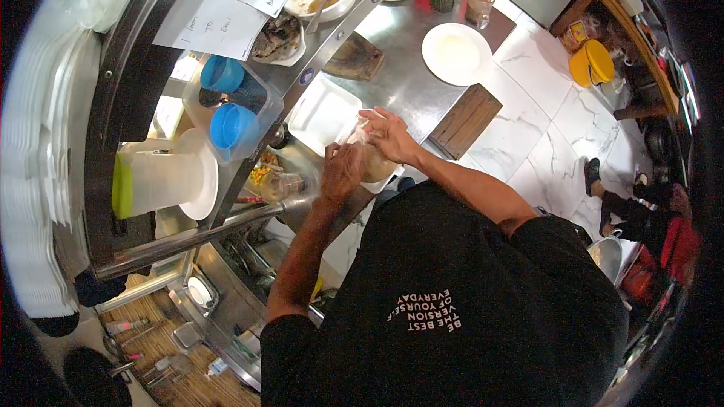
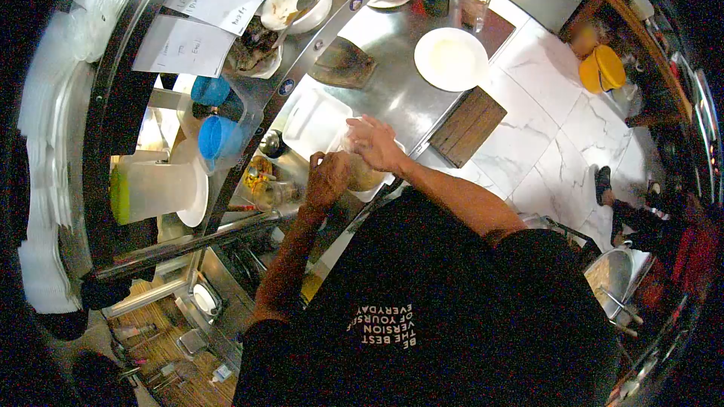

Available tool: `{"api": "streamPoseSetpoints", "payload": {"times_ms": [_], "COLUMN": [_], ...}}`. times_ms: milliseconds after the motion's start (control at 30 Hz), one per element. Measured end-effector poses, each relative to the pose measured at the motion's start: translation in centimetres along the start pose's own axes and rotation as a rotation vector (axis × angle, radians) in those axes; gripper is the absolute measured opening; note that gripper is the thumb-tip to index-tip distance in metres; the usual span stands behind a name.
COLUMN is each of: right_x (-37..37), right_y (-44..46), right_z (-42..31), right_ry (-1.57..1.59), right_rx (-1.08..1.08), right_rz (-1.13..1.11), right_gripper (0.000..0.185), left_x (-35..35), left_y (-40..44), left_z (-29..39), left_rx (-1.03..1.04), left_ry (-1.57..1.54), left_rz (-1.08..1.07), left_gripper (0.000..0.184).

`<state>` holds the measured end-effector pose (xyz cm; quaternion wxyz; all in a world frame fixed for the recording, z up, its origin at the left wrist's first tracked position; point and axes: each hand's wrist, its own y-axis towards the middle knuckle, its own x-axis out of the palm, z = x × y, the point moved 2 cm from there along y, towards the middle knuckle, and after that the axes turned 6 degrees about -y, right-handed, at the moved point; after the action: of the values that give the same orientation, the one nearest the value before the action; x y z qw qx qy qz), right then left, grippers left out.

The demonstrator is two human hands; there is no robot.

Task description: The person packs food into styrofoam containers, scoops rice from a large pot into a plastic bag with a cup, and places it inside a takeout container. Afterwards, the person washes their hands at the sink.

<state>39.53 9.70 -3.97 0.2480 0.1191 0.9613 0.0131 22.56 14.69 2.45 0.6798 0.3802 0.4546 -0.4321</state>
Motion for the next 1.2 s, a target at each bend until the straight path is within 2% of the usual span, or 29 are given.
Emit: {"api": "streamPoseSetpoints", "payload": {"times_ms": [100, 200, 300, 400, 500, 600, 700, 800, 900, 1000, 1100, 1167, 1200], "right_x": [0.0, 0.1, -0.2, 0.3, 0.4, 0.7, 0.3, 0.1, 0.0, -0.5, -1.6, -1.5, -1.3], "right_y": [0.2, 0.2, -0.1, -0.3, -1.1, -1.6, -1.6, -1.8, -1.9, -2.0, -2.1, -2.0, -2.1], "right_z": [0.3, 0.3, 0.0, 0.6, -0.1, -0.5, -1.9, -2.9, -3.4, -3.8, -4.3, -3.7, -3.6], "right_ry": [0.046, 0.066, 0.117, -0.005, -0.025, -0.065, -0.028, -0.026, 0.011, -0.004, -0.218, -0.326, -0.379], "right_rx": [0.019, 0.038, 0.063, -0.060, -0.021, -0.061, -0.080, -0.200, -0.219, -0.243, -0.464, -0.558, -0.605], "right_rz": [-0.020, -0.024, -0.036, -0.009, 0.030, 0.024, -0.008, 0.038, 0.037, 0.050, -0.006, -0.010, -0.014], "right_gripper": [0.016, 0.015, 0.014, 0.034, 0.046, 0.057, 0.010, 0.009, 0.009, 0.011, 0.023, 0.033, 0.038], "left_x": [-0.3, -0.3, 0.8, 1.6, 1.1, 1.4, 1.7, 0.5, -1.5, 0.7, 0.5, 0.2, 0.1], "left_y": [-0.2, -0.1, -0.3, 0.2, 0.9, 0.8, 0.9, 0.8, 1.6, 0.3, 0.1, -0.3, -0.6], "left_z": [-0.1, -0.3, -1.2, -1.0, -0.3, -1.9, -4.0, -5.4, -5.2, -7.2, -6.1, -5.9, -5.8], "left_rx": [0.249, 0.285, 0.155, -0.234, -0.394, -0.412, -0.637, -0.842, -1.014, -1.129, -1.164, -0.690, -0.572], "left_ry": [0.100, 0.110, 0.067, -0.210, -0.605, -0.710, -0.660, -0.983, -1.141, -1.363, -1.659, -1.407, -1.314], "left_rz": [0.156, 0.139, 0.145, 0.141, 0.219, 0.135, -0.007, -0.219, -0.397, -0.444, -0.388, -0.348, -0.337], "left_gripper": [0.020, 0.022, 0.020, 0.022, 0.022, 0.030, 0.039, 0.040, 0.034, 0.022, 0.017, 0.014, 0.012]}}
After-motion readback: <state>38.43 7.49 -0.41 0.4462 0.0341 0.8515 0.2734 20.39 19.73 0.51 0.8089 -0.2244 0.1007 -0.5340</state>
